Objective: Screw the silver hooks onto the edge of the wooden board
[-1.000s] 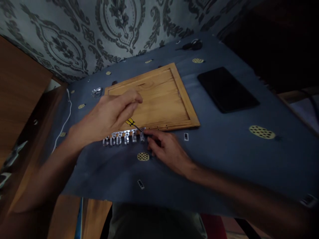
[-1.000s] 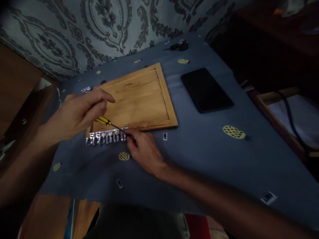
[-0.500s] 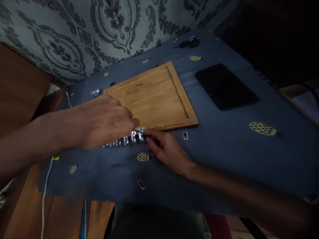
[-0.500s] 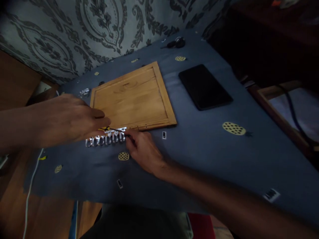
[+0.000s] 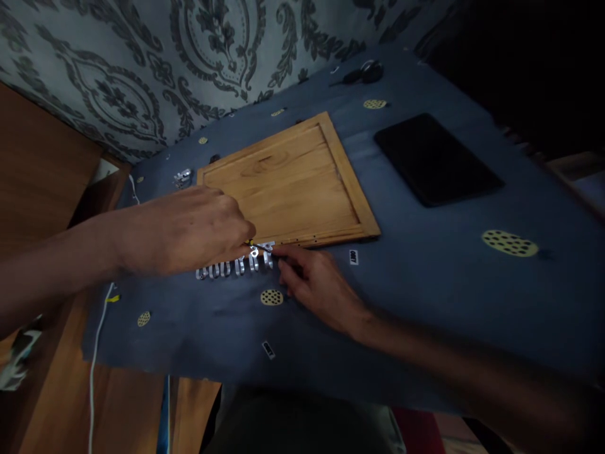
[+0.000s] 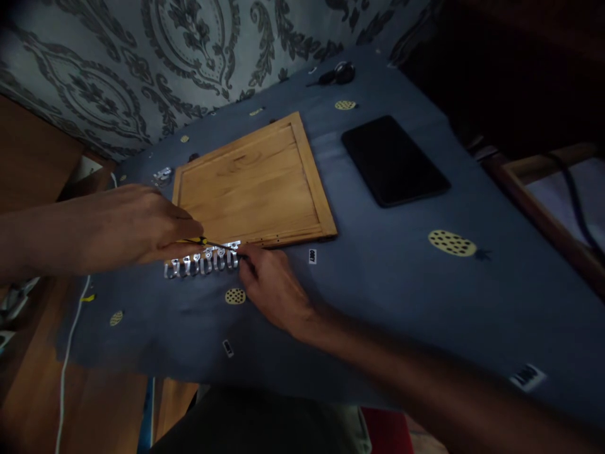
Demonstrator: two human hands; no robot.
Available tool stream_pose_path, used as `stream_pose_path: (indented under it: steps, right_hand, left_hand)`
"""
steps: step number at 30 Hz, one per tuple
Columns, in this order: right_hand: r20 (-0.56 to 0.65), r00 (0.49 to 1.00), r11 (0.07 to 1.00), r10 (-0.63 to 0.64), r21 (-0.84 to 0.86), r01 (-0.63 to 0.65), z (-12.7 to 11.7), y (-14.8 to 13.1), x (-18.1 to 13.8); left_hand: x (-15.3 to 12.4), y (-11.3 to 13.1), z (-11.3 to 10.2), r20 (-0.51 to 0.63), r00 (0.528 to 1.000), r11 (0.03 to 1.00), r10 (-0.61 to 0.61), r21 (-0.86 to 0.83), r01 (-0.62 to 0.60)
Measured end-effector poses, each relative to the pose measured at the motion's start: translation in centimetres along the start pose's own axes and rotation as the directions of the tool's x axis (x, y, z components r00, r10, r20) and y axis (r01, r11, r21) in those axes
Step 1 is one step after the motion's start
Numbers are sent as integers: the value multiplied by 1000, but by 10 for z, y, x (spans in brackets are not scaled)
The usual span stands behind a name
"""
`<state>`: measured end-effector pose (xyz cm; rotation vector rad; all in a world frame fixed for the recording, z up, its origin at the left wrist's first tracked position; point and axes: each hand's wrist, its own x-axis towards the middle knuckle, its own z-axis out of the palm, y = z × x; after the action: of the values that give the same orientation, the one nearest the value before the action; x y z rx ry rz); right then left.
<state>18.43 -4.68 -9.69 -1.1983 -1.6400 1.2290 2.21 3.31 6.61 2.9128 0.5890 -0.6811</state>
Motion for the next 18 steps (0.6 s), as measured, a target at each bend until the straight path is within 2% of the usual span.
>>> stream_pose_path:
  steps: [5,9,13,17,18]
  right_hand:
    - [1,1000,1000,10,-6,-10,0,-1,0]
    - [0,1000,1000,12,-2,-12,0,0,0]
    - [17,1000,1000,11,-10,-11,0,0,0]
    - [17,1000,1000,22,-9,-22,0,1,0]
    - [14,1000,1000,20,-6,-20,0,1,0]
  left_hand:
    - [-2,0,4,4,990,982,-140,-128,139]
    - [-1,0,2,55,981,978,-185,-90,190]
    - [1,-2,3,81,976,973,-203,-94,210]
    - [2,-6,-3,86,984,982,-158,-93,166]
    - [2,-8,-7,20,983,976,-183,-121,184]
